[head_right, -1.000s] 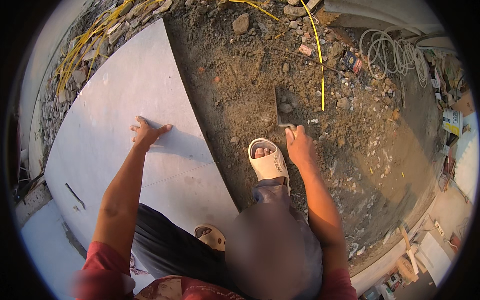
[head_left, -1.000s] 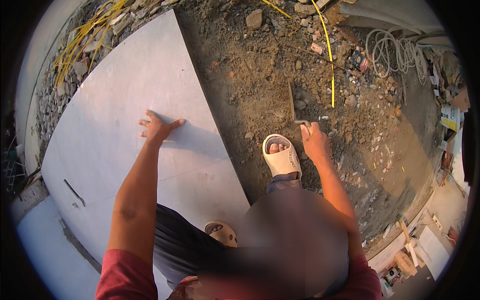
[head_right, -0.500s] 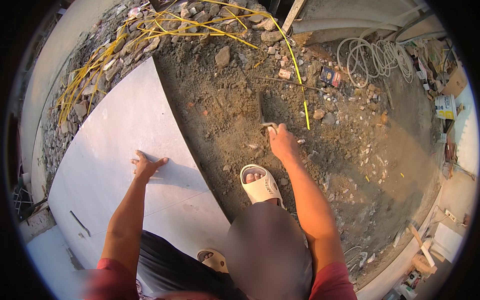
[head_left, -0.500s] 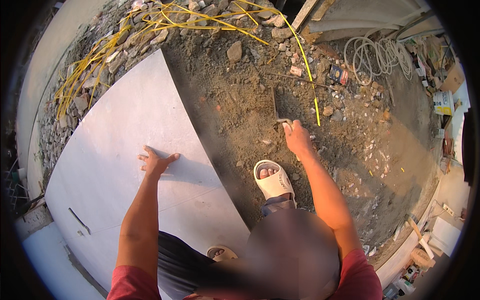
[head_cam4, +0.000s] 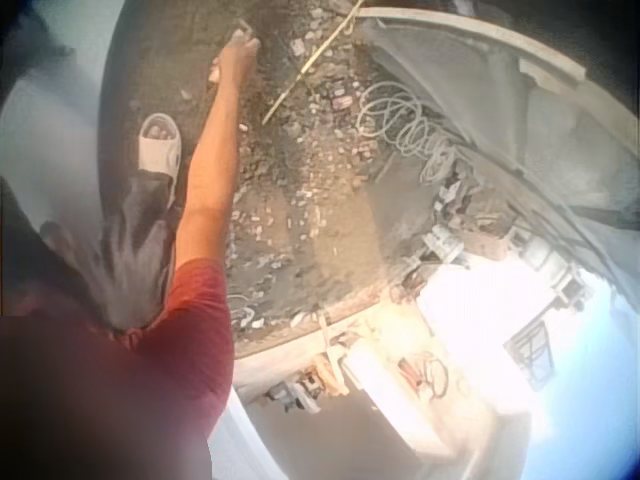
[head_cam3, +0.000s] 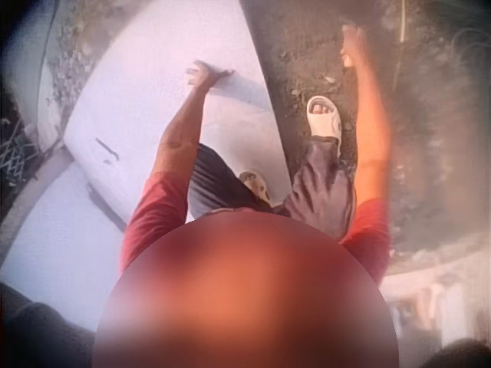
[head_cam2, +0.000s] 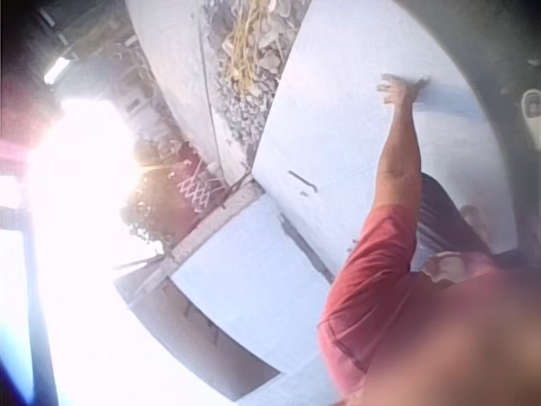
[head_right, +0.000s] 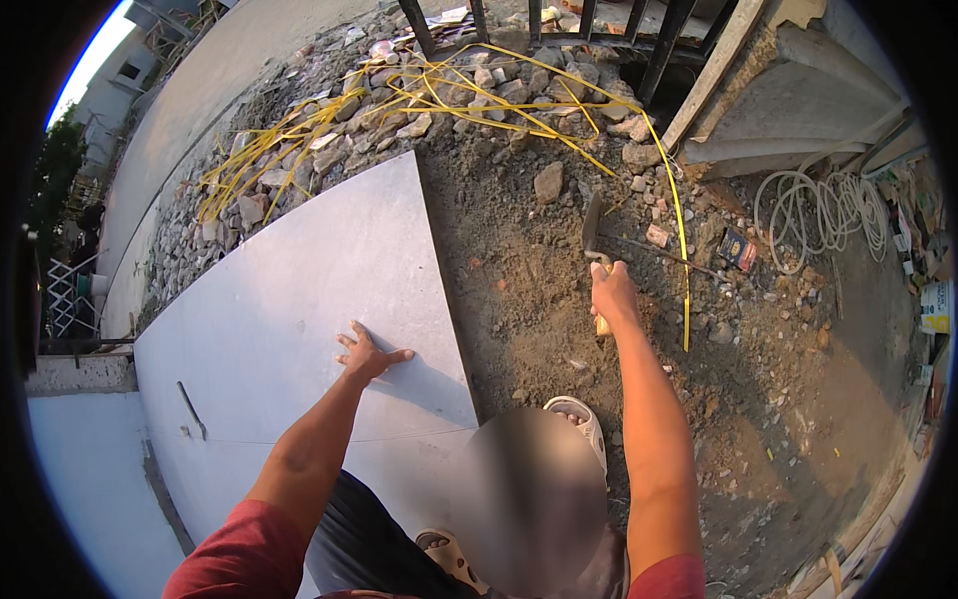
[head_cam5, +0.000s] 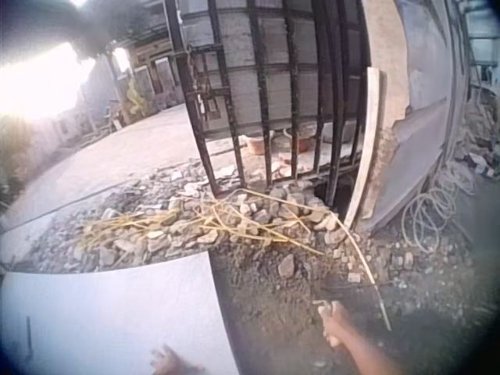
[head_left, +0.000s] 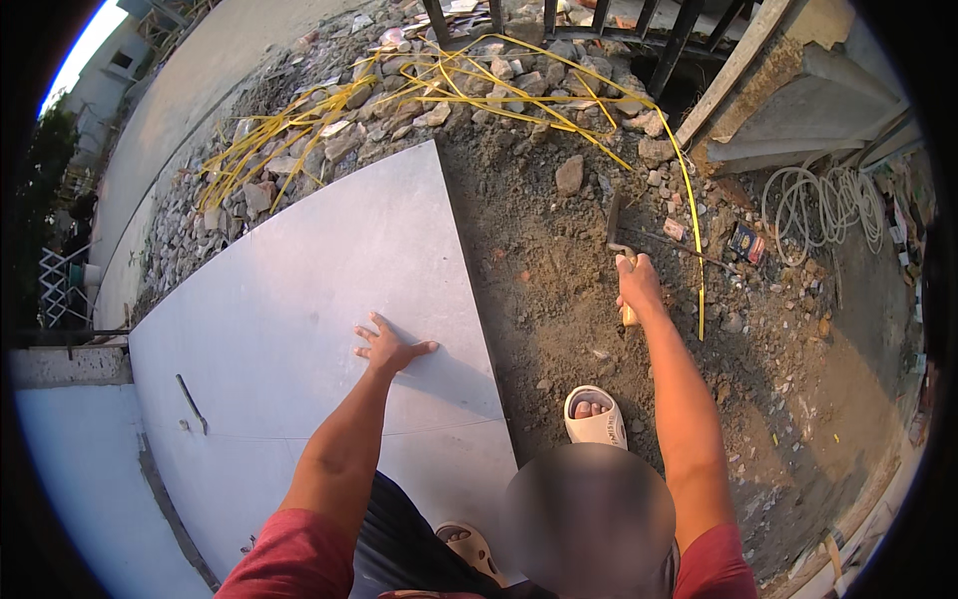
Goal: The person installs large white floor tiles in a room under construction. They use a trowel to spread mortar, place tiles, and tap them with a hammer to level them.
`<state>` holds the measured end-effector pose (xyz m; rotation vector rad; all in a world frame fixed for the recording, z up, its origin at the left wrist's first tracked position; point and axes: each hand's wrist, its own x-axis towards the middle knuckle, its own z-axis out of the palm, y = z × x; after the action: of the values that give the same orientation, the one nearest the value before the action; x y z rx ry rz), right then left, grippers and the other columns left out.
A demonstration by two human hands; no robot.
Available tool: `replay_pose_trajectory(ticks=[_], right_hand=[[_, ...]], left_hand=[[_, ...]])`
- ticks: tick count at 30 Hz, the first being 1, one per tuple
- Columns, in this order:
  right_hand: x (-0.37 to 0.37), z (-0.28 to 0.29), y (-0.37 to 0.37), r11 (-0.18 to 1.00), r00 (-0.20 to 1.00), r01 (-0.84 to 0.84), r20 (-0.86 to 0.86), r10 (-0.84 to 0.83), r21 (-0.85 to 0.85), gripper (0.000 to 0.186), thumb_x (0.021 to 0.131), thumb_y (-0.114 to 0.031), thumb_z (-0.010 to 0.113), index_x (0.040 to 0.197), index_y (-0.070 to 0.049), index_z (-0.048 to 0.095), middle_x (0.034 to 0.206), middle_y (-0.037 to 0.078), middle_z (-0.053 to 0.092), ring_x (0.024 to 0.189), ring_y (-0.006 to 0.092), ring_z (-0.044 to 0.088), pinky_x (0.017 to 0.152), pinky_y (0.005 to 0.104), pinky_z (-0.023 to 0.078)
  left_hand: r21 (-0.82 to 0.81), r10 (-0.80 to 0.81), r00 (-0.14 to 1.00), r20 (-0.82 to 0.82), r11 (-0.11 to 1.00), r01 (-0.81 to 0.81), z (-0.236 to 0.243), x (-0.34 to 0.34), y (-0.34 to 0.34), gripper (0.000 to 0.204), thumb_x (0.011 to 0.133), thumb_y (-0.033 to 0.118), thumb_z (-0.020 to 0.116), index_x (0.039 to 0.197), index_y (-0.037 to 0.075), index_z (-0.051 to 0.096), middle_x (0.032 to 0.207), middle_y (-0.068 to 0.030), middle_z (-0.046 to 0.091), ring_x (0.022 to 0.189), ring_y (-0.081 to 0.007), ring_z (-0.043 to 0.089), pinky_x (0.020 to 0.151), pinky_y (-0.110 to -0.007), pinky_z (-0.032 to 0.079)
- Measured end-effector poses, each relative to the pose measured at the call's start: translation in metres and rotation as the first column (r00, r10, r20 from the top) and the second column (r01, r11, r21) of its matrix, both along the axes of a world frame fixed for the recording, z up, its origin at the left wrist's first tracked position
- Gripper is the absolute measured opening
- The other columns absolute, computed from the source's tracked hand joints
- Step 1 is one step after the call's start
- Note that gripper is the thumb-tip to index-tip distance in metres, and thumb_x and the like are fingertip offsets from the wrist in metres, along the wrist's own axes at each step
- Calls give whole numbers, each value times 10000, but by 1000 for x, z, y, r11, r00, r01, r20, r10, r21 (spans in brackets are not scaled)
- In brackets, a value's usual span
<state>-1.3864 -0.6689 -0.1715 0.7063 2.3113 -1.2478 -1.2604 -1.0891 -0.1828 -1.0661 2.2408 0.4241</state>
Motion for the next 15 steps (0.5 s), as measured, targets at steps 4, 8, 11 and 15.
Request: replay_pose_trajectory(ticks=[4, 8, 11, 15], right_hand=[[15, 8, 16, 987, 985, 158, 77, -157, -6, 613, 1024, -378, 449, 1446, 49, 323, 778, 163, 606, 469, 211, 595, 462, 350, 508], [24, 22, 30, 983, 1000, -15, 0, 15, 182, 538, 1024, -400, 435, 1293, 67, 439, 797, 185, 621, 496, 256, 614, 504, 397, 511], [33, 27, 27, 952, 996, -81, -5, 86, 296, 483, 1024, -395, 435, 1197, 55, 464, 829, 214, 636, 573, 324, 634, 539, 432, 516], [48, 19, 29, 908, 999, -20, -33, 37, 418, 437, 1026, -387, 429, 1159, 29, 453, 868, 238, 642, 737, 389, 651, 626, 496, 522]], left_hand=[[3, -2, 1000, 15, 1000, 2, 15, 3, -2, 1519, 529, 615, 886, 1526, 5, -85, 1532, -392, -80, 1399, -611, -58, 1133, -658, 71], [39, 20, 1000, 7, 999, -21, 15, 5, 1, 1518, 536, 632, 874, 1521, -10, -86, 1529, -397, -83, 1404, -603, -62, 1134, -651, 72], [9, 29, 1000, 4, 1000, -29, 13, 4, -2, 1512, 536, 615, 884, 1526, 13, -87, 1532, -388, -90, 1402, -606, -62, 1132, -651, 123], [3, 26, 999, 35, 1000, -26, 9, 3, 9, 1505, 529, 578, 906, 1537, 63, -86, 1541, -365, -104, 1386, -628, -59, 1121, -648, 207]])
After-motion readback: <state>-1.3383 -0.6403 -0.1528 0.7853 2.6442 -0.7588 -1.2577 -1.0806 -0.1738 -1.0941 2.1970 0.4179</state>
